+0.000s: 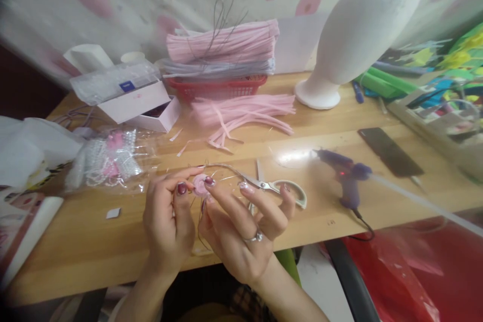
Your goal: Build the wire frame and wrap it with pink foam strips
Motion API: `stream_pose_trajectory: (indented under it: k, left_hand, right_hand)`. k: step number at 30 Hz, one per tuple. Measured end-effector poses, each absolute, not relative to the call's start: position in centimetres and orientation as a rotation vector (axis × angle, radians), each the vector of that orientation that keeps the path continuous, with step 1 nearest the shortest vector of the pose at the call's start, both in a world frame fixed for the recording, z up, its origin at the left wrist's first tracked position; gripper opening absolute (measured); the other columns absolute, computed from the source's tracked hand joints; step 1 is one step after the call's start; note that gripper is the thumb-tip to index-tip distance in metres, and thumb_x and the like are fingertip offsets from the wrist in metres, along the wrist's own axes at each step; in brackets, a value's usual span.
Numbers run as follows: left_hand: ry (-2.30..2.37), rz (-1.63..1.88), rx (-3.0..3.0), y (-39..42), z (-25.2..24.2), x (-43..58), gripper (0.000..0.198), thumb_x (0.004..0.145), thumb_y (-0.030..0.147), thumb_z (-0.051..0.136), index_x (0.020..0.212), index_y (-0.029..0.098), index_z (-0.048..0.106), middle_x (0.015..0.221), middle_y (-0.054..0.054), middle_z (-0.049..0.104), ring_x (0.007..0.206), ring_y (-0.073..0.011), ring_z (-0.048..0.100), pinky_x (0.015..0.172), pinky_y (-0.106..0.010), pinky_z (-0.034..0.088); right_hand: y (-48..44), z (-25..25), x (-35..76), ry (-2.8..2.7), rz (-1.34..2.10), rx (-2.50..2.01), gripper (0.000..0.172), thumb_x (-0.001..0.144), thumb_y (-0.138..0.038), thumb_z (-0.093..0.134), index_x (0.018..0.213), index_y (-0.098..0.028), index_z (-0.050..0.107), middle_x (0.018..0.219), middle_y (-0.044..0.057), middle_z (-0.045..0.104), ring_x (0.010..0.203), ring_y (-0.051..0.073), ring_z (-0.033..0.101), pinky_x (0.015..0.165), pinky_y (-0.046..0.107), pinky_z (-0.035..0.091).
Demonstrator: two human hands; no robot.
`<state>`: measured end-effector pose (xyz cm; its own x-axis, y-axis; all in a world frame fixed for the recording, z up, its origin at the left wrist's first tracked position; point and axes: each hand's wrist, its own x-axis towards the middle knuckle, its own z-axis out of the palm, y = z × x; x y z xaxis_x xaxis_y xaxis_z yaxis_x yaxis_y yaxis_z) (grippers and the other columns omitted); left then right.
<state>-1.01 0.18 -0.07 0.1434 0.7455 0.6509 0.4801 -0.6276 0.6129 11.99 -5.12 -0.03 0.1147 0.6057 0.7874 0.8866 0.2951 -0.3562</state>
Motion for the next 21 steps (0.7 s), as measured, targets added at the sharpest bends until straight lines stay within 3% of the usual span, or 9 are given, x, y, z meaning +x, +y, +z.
stream_pose_trajectory:
  k: [4, 12, 16, 21]
  left_hand:
    - [1.200, 1.478, 2.160, 0.1, -0.2, -1.1, 0.022, 0.098, 0.010, 0.046, 0.111, 0.019, 0.062, 0.109, -0.006, 0.073, 0.102, -0.0170, 0.062, 0.092, -0.032, 0.048]
    - [1.133, 1.491, 2.126, 0.4, -0.1, -1.4, 0.021, 0.096, 0.008, 0.050, 0.105, 0.022, 0.063, 0.106, -0.004, 0.074, 0.102, -0.0173, 0.064, 0.091, -0.032, 0.051]
    - [1.092, 1.508, 2.059, 0.2, -0.6, -1.6, 0.021, 0.097, 0.009, 0.049, 0.109, 0.021, 0.063, 0.112, -0.006, 0.074, 0.106, -0.0191, 0.066, 0.091, -0.036, 0.054]
    - [1.020, 1.586, 1.881, 0.0, -1.3, -1.6, 0.020, 0.099, 0.010, 0.046, 0.109, 0.020, 0.060, 0.113, -0.008, 0.073, 0.107, -0.0203, 0.070, 0.093, -0.039, 0.055]
  right_hand:
    - [-4.7, -0.1, 11.4, -1.563, -0.714, -1.379, 0.023, 0.076, -0.017, 0.078, 0.082, -0.035, 0.066, 0.091, -0.004, 0.076, 0.107, 0.029, 0.059, 0.104, 0.058, 0.042]
    - [-3.9, 0.2, 11.0, -1.572, -0.703, -1.356, 0.019, 0.080, -0.013, 0.075, 0.082, -0.030, 0.067, 0.079, -0.003, 0.075, 0.095, 0.025, 0.054, 0.104, 0.049, 0.038]
    - [-4.1, 0.1, 11.2, -1.590, -0.610, -1.388, 0.017, 0.083, -0.017, 0.070, 0.091, -0.032, 0.071, 0.089, -0.002, 0.077, 0.097, 0.026, 0.055, 0.100, 0.049, 0.039]
    - [-4.3, -0.1, 11.8, -1.685, -0.493, -1.322, 0.021, 0.082, -0.021, 0.063, 0.100, -0.026, 0.072, 0.103, 0.005, 0.077, 0.106, 0.030, 0.055, 0.101, 0.052, 0.037]
